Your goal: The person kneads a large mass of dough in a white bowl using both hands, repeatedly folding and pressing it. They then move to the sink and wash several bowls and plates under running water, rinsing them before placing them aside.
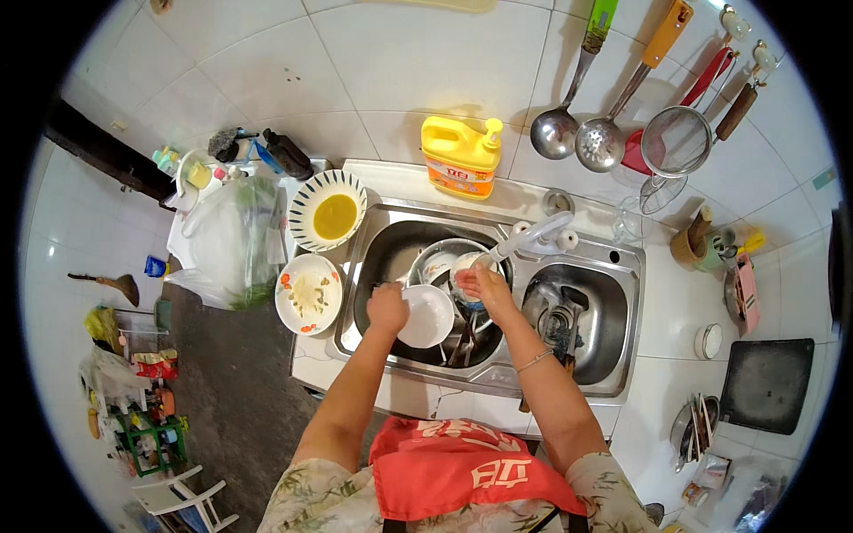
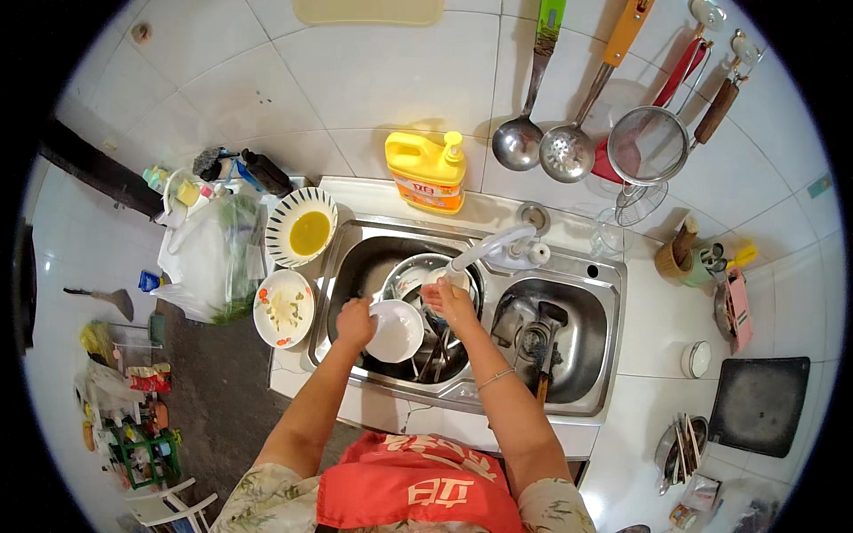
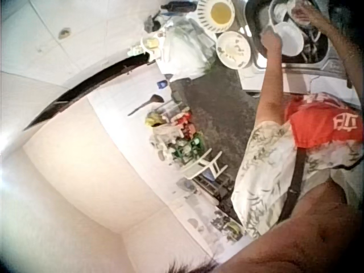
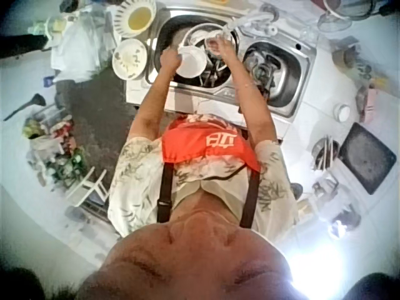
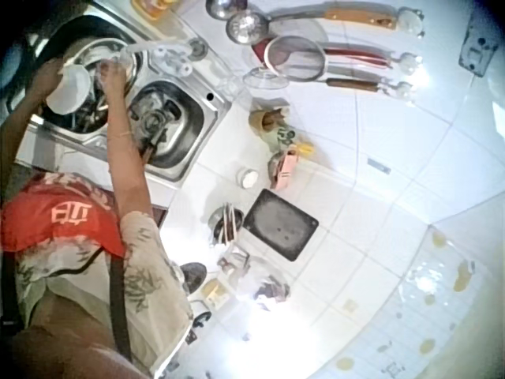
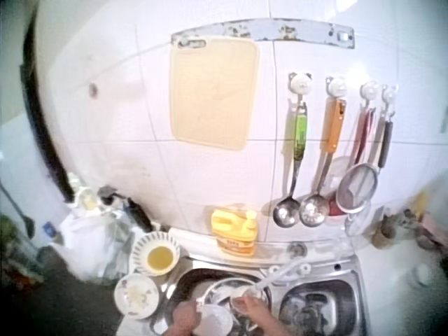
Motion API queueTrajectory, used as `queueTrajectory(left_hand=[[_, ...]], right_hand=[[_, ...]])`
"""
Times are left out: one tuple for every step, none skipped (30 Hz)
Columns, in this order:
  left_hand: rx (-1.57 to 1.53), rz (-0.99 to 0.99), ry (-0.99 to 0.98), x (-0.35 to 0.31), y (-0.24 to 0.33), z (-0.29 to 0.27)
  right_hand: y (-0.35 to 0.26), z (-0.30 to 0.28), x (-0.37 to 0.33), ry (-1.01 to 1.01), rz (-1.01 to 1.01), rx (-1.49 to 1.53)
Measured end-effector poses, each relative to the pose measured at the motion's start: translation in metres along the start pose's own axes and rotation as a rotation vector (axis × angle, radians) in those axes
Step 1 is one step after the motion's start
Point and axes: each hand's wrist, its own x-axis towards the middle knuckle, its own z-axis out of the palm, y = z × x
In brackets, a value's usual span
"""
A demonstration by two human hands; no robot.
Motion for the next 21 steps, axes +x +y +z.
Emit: queueTrajectory(left_hand=[[-0.023, -0.046, -0.072, -0.002, -0.008, 0.000], [-0.046, -0.092, -0.143, -0.002, -0.016, 0.003], [-0.069, -0.142, -0.212, -0.002, -0.024, 0.006], [-0.066, -0.093, -0.214, -0.001, -0.032, 0.013], [-0.063, -0.044, -0.215, 0.000, -0.041, 0.021], [-0.064, 0.013, -0.217, 0.003, -0.043, 0.027], [-0.098, 0.022, -0.212, 0.001, -0.036, 0.018], [-0.132, 0.030, -0.208, -0.002, -0.029, 0.007], [-0.166, 0.035, -0.201, -0.004, -0.021, -0.003], [-0.187, 0.066, -0.190, -0.001, -0.014, -0.007], [-0.208, 0.098, -0.179, 0.005, -0.003, -0.010], [-0.227, 0.137, -0.163, 0.013, 0.008, -0.014], [-0.256, 0.181, -0.125, 0.020, 0.019, -0.017], [-0.239, 0.226, -0.118, 0.031, 0.026, -0.025], [-0.230, 0.281, -0.125, 0.041, 0.037, -0.032], [-0.221, 0.324, -0.128, 0.046, 0.045, -0.035], [-0.282, 0.310, -0.125, 0.050, 0.047, -0.028], [-0.332, 0.299, -0.119, 0.057, 0.048, -0.025], [-0.383, 0.288, -0.112, 0.062, 0.051, -0.022], [-0.815, 0.087, -0.222, 0.061, 0.055, -0.017], [-1.238, -0.133, -0.337, 0.051, 0.068, -0.018]], right_hand=[[-0.002, 0.005, 0.000, -0.020, -0.050, 0.115], [-0.006, 0.008, 0.002, 0.000, -0.008, 0.005], [-0.012, 0.011, 0.005, 0.015, 0.034, -0.105], [-0.016, 0.013, 0.006, 0.036, 0.073, -0.218], [-0.011, 0.013, 0.006, 0.003, -0.012, -0.323], [-0.002, 0.011, 0.006, -0.022, -0.099, -0.431], [-0.006, 0.018, -0.003, -0.053, -0.179, -0.539], [-0.009, 0.021, -0.019, -0.069, -0.396, -0.732], [-0.007, 0.023, -0.033, -0.154, -0.511, -0.843], [-0.005, 0.025, -0.045, -0.244, -0.633, -0.952], [-0.005, 0.026, -0.062, -0.317, -0.614, -1.008], [-0.011, 0.025, -0.074, -0.382, -0.600, -1.066], [-0.016, 0.019, -0.079, -0.521, -0.426, -1.323], [-0.015, 0.007, -0.071, -0.485, -0.575, -1.437], [-0.007, -0.012, -0.061, -0.436, -0.708, -1.553], [-0.010, -0.025, -0.056, -0.397, -0.846, -1.663], [-0.014, -0.039, -0.049, -0.221, -1.077, -1.728], [-0.026, -0.041, -0.045, -0.227, -1.115, -1.768], [-0.031, -0.038, -0.046, -0.223, -1.036, -1.757], [-0.034, -0.030, -0.047, -0.220, -0.959, -1.744], [-0.037, -0.014, -0.051, -0.124, -0.831, -1.693]])
